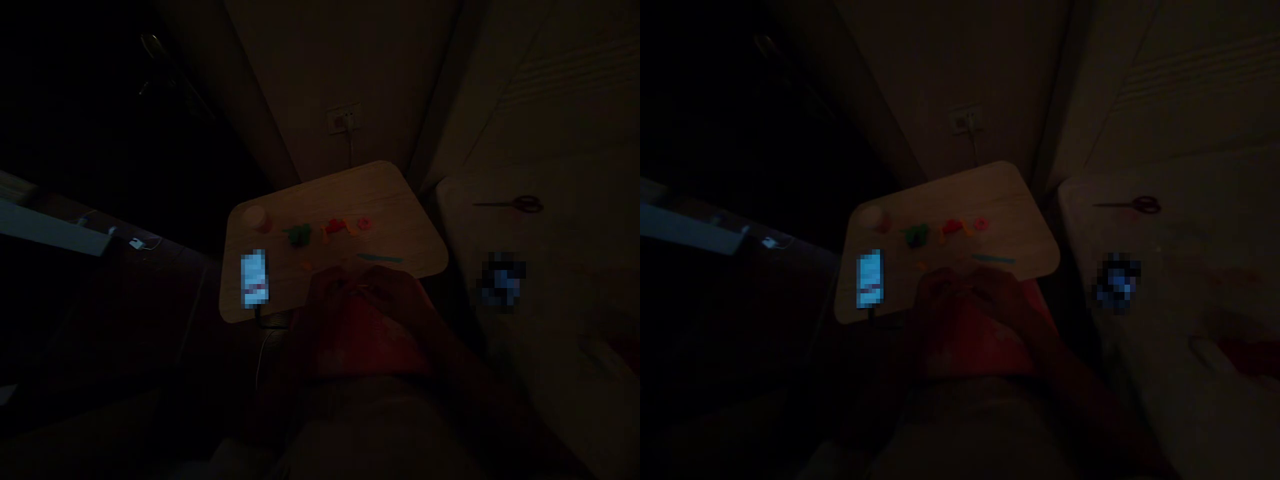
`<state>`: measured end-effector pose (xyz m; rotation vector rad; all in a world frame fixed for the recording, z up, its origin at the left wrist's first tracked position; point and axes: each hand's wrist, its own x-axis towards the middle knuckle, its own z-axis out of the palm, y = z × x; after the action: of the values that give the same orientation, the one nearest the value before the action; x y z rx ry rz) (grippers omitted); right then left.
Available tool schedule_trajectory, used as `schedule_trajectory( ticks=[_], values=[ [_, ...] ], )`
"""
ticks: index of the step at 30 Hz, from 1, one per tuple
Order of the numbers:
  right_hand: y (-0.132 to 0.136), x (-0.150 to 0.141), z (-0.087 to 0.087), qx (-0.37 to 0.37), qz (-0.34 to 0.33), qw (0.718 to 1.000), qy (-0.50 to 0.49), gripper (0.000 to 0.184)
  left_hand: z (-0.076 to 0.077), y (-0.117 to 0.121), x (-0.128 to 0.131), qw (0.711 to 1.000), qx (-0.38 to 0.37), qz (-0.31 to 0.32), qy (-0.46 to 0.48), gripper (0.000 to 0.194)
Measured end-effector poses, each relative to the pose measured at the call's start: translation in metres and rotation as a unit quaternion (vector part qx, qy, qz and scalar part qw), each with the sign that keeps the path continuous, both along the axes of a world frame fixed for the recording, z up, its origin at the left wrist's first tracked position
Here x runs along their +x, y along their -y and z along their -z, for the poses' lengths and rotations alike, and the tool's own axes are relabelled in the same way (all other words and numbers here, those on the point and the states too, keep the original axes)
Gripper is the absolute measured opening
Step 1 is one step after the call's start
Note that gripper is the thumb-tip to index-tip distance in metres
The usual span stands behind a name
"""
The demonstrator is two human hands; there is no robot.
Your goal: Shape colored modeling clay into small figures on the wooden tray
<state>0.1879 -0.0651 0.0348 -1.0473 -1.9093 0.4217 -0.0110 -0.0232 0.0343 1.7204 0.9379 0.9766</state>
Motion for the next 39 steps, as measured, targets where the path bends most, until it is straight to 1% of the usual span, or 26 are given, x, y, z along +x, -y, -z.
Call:
schedule_trajectory(
  ticks=[4,9,13,15,17,20,22,24,27,28,29,30,32,35,39],
  values=[
    [-0.001,-0.001,0.0,-0.011,-0.005,1.0,-0.006,0.013,-0.002,0.0,-0.001,1.0,-0.012,-0.001,0.0,0.032],
    [-0.001,-0.002,0.003,-0.002,0.004,1.0,0.005,0.014,-0.002,0.0,-0.002,1.0,-0.017,0.01,0.001,0.026],
    [-0.001,-0.002,0.005,-0.005,0.009,1.0,0.01,0.013,0.001,0.002,-0.001,1.0,-0.027,-0.014,-0.005,0.025],
    [-0.001,-0.003,0.006,0.003,0.008,1.0,0.005,0.012,0.002,0.003,0.0,0.999,-0.03,-0.01,0.002,0.024],
    [-0.001,-0.005,0.006,0.011,0.01,1.0,-0.002,0.011,0.0,0.004,0.001,0.999,-0.031,0.0,0.009,0.023],
    [-0.001,-0.007,0.005,0.003,0.013,1.0,-0.002,0.009,-0.003,0.005,0.003,0.999,-0.03,0.011,0.013,0.024],
    [-0.001,-0.006,0.002,-0.005,0.018,1.0,-0.009,0.008,-0.005,0.004,0.002,0.999,-0.031,0.007,0.012,0.025],
    [0.0,-0.001,-0.002,-0.003,0.056,0.997,-0.043,0.007,-0.007,0.001,-0.001,0.999,-0.03,-0.015,0.013,0.025],
    [-0.001,0.01,-0.01,0.001,0.161,0.98,-0.115,0.011,-0.009,-0.005,-0.009,0.998,-0.014,-0.067,0.014,0.026],
    [-0.001,0.013,-0.012,-0.005,0.183,0.975,-0.128,0.013,-0.01,-0.007,-0.011,0.997,-0.013,-0.078,0.009,0.025],
    [-0.002,0.016,-0.013,-0.012,0.19,0.973,-0.132,0.013,-0.01,-0.008,-0.013,0.996,-0.016,-0.085,0.004,0.023],
    [-0.002,0.018,-0.014,-0.016,0.184,0.974,-0.129,0.013,-0.01,-0.009,-0.014,0.996,-0.021,-0.089,0.001,0.021],
    [-0.004,0.018,-0.012,-0.013,0.149,0.982,-0.113,0.012,-0.008,-0.01,-0.013,0.994,-0.037,-0.099,0.001,0.02],
    [-0.005,0.014,-0.004,-0.004,0.102,0.99,-0.096,0.016,-0.005,-0.008,-0.008,0.992,-0.06,-0.114,0.013,0.021],
    [-0.004,0.007,0.009,-0.036,0.099,0.991,-0.085,0.022,-0.002,-0.006,-0.005,0.991,-0.077,-0.112,0.019,0.02]
  ],
)
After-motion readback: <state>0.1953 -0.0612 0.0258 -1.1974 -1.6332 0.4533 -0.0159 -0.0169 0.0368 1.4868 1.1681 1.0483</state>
